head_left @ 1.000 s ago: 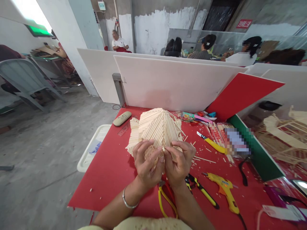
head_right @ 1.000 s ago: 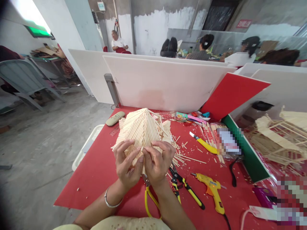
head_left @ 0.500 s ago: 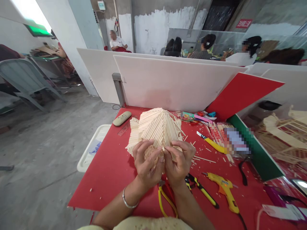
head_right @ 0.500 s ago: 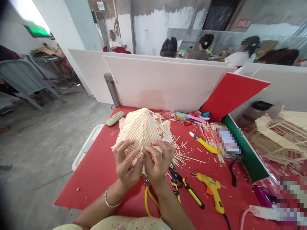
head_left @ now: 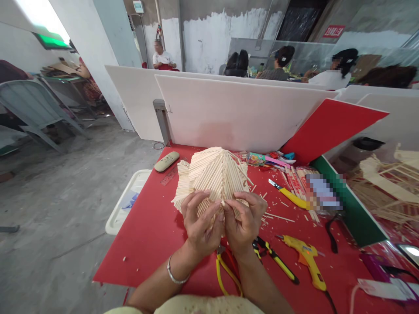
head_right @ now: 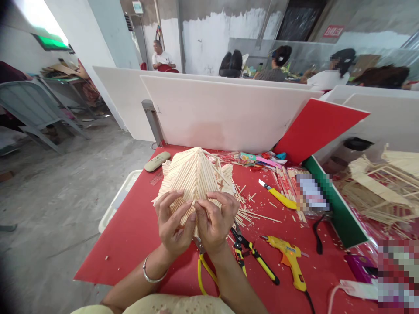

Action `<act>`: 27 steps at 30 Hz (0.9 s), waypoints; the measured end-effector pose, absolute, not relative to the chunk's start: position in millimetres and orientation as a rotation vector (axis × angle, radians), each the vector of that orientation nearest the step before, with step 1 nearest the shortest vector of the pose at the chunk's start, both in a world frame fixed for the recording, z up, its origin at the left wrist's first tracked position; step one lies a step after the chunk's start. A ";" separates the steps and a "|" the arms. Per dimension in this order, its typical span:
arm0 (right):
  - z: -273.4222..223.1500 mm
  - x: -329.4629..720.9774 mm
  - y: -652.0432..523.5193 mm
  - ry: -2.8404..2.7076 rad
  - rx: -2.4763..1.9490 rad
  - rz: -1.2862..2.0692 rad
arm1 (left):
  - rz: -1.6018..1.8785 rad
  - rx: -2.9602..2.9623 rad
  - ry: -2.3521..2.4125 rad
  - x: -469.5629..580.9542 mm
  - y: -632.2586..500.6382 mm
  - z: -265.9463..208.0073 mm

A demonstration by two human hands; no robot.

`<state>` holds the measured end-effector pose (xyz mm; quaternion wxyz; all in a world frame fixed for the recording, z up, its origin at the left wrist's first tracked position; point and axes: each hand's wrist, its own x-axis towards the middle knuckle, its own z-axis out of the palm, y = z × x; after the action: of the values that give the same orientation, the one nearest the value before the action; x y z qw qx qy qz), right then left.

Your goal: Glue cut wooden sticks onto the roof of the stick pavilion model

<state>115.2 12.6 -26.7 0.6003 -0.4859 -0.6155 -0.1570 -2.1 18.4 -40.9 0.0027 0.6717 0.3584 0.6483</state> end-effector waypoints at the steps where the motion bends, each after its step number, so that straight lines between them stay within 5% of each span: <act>1: -26.8 115.2 12.4 -1.428 -1.126 -0.364 | 2.032 2.109 1.126 -2.2 18.4 -40.8; 27: -25.6 115.0 13.0 -1.422 -1.125 -0.372 | 2.032 2.113 1.135 -2.3 18.2 -40.0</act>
<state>115.0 13.0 -25.6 0.6016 -0.4854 -0.6138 -0.1605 -2.3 18.2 -40.0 -0.0012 0.6722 0.3609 0.6464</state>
